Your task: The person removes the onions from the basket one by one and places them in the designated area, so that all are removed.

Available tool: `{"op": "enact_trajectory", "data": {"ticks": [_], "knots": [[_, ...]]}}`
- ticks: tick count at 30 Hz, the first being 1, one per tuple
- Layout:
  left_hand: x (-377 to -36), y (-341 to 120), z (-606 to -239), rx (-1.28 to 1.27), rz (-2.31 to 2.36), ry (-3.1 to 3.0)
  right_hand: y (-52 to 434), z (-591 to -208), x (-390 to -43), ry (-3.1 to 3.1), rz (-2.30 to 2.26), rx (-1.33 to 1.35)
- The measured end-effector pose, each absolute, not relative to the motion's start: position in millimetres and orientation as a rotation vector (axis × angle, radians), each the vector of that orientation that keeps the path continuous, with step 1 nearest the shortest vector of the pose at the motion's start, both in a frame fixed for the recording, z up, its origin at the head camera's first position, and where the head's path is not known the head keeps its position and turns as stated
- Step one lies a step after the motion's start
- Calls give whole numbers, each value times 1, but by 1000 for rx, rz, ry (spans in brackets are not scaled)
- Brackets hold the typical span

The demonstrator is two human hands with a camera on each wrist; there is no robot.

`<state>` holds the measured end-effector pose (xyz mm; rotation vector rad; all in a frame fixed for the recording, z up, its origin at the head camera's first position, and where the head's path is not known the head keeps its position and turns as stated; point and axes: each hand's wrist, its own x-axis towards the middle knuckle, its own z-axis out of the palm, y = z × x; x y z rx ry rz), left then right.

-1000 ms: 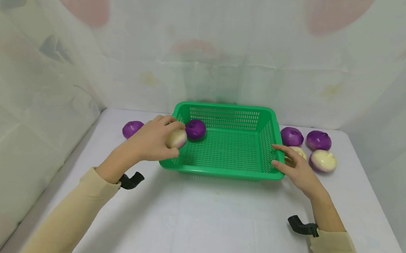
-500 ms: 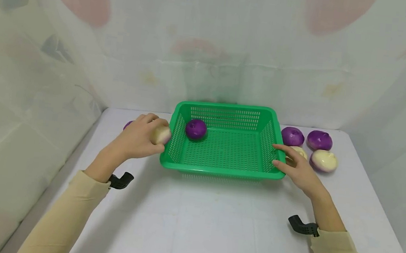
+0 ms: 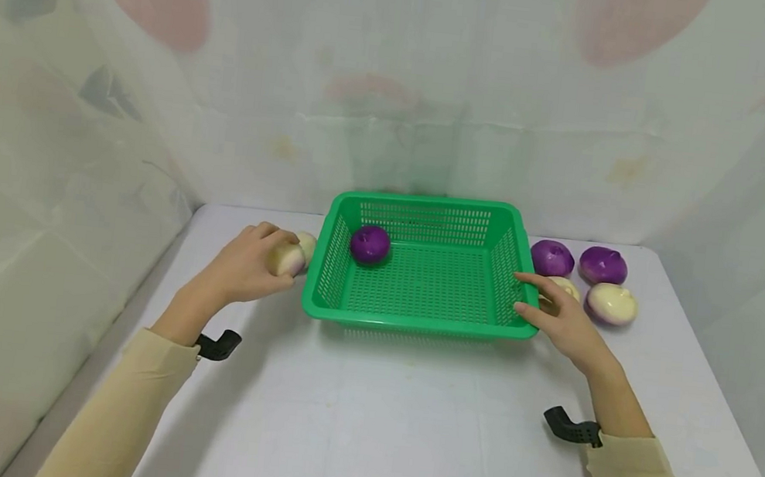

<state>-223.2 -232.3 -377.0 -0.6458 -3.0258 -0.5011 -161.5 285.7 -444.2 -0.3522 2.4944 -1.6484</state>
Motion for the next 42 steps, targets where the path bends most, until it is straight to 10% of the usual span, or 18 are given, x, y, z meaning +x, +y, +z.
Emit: {"op": "enact_trajectory", "data": {"ticks": [42], "knots": [[-229,-293,-441,-354,-412,-3191,284,-444,-161,2513,-1650,-370]]}}
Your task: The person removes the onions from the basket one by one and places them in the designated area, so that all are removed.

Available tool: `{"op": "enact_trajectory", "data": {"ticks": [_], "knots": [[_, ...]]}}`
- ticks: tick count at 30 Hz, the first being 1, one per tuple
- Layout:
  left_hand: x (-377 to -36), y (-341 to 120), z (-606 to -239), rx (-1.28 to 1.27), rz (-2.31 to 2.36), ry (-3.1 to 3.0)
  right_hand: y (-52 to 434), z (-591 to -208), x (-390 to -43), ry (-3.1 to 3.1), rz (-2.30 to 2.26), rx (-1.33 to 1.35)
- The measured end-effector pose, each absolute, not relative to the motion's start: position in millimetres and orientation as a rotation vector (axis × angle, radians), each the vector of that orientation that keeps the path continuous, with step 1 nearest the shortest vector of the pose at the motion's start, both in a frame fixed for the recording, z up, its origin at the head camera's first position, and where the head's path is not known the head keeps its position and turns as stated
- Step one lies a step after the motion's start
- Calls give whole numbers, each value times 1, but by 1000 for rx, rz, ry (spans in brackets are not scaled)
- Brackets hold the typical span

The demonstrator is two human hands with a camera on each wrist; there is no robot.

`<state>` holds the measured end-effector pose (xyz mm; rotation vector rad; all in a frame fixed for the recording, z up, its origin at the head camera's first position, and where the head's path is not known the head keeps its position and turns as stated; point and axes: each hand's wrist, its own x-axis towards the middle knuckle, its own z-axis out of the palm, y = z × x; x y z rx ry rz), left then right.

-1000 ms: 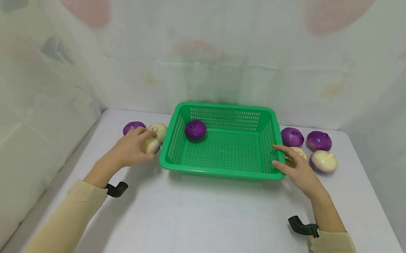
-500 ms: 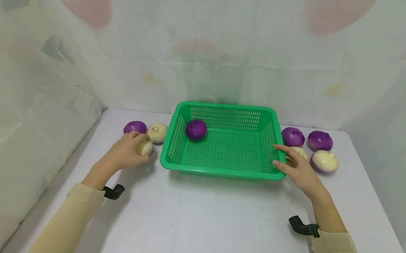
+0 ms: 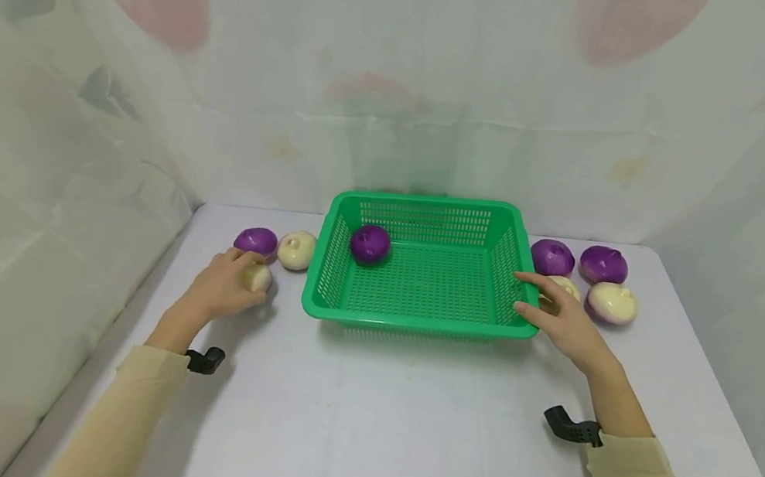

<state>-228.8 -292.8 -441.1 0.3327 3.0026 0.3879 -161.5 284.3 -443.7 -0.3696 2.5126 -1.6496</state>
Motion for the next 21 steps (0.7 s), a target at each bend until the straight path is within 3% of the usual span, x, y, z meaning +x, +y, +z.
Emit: {"op": "enact_trajectory", "data": {"ticks": [21], "knots": [[-229,-310,-446,297,378,2985,283,-440,-160,2492,-1678,-371]]}}
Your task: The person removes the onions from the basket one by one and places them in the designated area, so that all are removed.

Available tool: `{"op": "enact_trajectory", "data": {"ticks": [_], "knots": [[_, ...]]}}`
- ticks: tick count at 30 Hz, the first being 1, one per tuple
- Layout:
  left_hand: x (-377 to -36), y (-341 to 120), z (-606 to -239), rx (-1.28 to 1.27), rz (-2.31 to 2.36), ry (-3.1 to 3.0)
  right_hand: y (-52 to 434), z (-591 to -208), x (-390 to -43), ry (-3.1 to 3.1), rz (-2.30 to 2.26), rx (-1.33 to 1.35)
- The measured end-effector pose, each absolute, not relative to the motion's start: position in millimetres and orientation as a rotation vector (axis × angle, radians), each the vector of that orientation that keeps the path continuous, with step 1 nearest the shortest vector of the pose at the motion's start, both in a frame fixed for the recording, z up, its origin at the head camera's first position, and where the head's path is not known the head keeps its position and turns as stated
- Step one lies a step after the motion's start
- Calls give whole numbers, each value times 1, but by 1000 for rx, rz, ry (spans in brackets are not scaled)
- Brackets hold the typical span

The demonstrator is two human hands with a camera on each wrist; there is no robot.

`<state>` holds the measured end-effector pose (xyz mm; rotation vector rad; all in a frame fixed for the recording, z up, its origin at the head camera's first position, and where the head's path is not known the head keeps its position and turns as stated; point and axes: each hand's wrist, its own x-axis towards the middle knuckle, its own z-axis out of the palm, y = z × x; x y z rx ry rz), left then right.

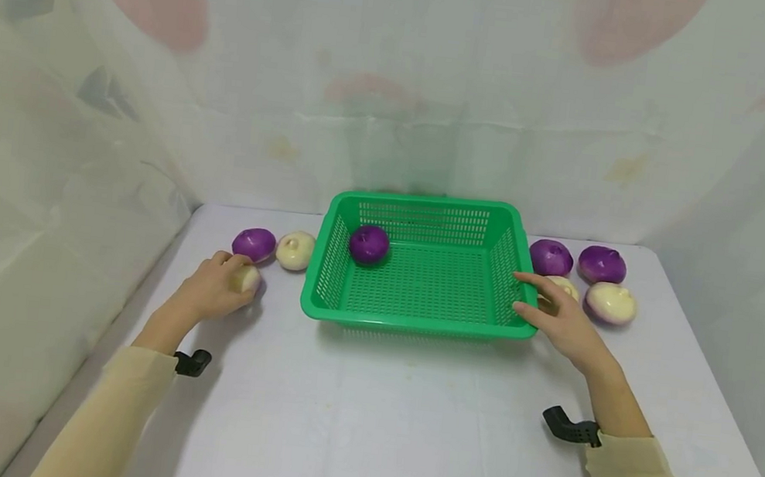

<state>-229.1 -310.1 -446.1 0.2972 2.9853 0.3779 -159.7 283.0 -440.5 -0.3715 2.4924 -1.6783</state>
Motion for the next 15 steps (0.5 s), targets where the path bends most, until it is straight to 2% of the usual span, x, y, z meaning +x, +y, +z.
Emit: {"op": "enact_trajectory", "data": {"ticks": [15], "knots": [[-230,-312,-434,307,365,2965,283,-441,-160,2492,-1678,-366]]}}
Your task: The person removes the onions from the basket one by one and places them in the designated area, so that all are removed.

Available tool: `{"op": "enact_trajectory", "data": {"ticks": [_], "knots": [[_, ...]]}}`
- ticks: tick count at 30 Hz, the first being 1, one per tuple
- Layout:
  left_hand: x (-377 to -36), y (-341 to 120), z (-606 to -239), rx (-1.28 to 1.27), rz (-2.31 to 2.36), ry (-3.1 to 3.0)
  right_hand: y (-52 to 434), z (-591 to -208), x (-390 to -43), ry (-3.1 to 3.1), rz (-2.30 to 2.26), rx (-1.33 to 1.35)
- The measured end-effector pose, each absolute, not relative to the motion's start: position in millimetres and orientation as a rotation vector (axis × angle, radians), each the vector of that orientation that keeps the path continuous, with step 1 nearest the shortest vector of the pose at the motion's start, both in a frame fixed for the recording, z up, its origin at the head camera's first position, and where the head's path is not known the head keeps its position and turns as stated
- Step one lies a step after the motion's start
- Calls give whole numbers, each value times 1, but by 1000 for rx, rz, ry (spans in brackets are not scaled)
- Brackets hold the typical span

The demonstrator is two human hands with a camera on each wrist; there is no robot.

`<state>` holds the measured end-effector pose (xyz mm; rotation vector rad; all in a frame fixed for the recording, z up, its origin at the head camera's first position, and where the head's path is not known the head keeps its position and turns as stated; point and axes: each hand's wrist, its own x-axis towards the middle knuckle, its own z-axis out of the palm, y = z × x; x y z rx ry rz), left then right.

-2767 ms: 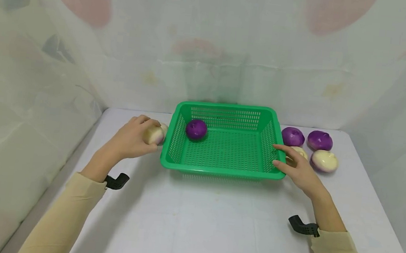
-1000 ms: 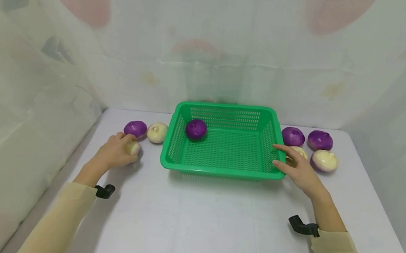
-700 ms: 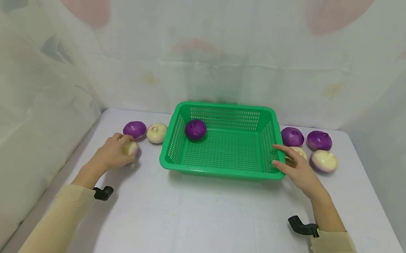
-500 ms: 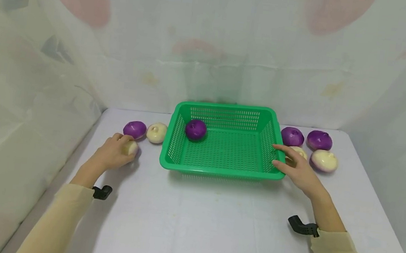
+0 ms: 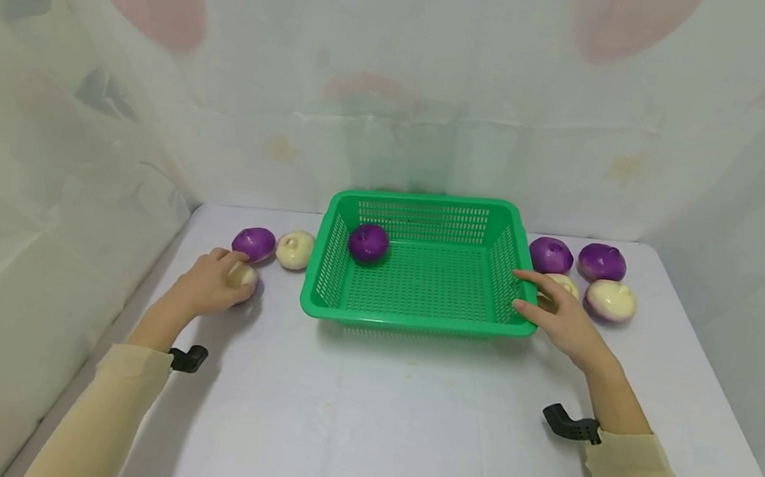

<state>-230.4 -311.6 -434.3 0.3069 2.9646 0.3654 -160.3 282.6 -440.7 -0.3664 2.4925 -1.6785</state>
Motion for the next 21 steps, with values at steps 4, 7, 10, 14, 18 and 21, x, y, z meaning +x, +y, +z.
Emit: {"op": "enact_trajectory", "data": {"ticks": [4,7,10,14,18,21], "knots": [[-231,-311,-424,329,370,2965,282,-440,-160,2495,-1679,-371],[-232,-309,-417,355,383,2962,282,-440,-161,2489,-1682,-369],[-234,-306,-409,378,418,2980,282,-441,-161,2488,-1684,-364],[-234,-300,-400,436,457,3046,282,-441,-162,2491,-1684,-364],[-234,-290,-390,487,456,3093,282,-441,-162,2491,-1679,-362],[-236,-278,-381,500,465,3103,283,-441,-162,2497,-1681,-360]]}}
